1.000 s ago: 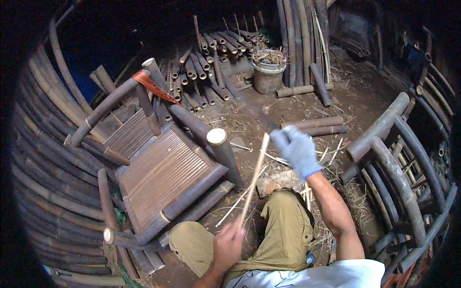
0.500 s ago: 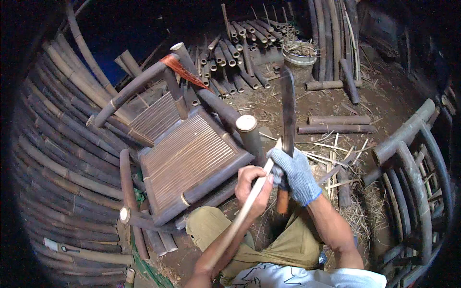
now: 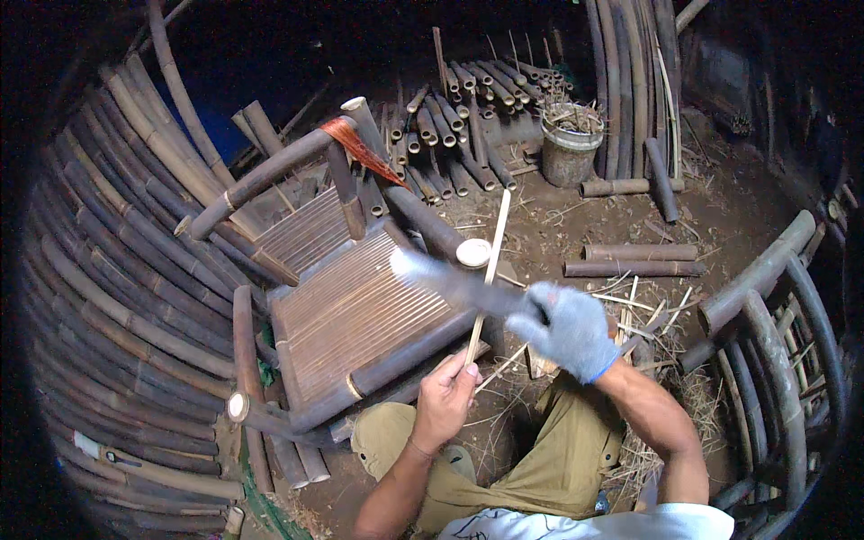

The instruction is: The person is carving and shaping thin bamboo strips using a large blade and then inserting them into the seat and backrest of a bamboo chair frame.

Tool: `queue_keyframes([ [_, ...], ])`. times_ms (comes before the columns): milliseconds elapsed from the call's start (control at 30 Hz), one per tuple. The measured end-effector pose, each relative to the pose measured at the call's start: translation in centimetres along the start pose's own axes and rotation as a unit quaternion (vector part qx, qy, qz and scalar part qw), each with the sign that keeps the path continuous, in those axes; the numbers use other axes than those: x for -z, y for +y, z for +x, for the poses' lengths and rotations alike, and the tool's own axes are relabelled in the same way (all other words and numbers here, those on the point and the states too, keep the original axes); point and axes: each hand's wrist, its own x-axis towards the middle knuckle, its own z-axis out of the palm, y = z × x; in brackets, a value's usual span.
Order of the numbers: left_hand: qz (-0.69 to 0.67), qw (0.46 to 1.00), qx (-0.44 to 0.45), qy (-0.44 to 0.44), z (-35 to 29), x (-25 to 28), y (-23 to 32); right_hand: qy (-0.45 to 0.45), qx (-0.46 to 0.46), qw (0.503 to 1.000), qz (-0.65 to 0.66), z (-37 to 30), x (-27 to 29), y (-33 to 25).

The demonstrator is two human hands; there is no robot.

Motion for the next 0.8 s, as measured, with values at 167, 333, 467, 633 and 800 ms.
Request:
queue_keyframes([
  [167, 0.141, 0.984, -0.101, 0.034, -0.4, -1.1, 0.4, -0.037, 0.062, 0.997, -0.011, -1.4, -0.1, -0.7],
  [333, 0.167, 0.974, -0.146, 0.037, -2.5, -1.8, 0.8, 0.04, -0.006, 0.998, -0.047, -0.1, 0.2, 2.3],
  [467, 0.174, 0.977, -0.119, -0.016, -6.0, -1.4, -0.2, 0.138, -0.134, 0.981, -0.034, 2.1, 1.8, 7.5],
  [633, -0.117, 0.988, 0.063, -0.076, -5.3, -0.6, 0.0, 0.136, -0.104, 0.984, 0.057, 0.9, 3.0, 6.4],
  [800, -0.174, 0.98, 0.038, -0.085, -1.2, -2.3, 2.1, 0.006, 0.065, 0.998, 0.005, -3.5, 2.4, -2.1],
])
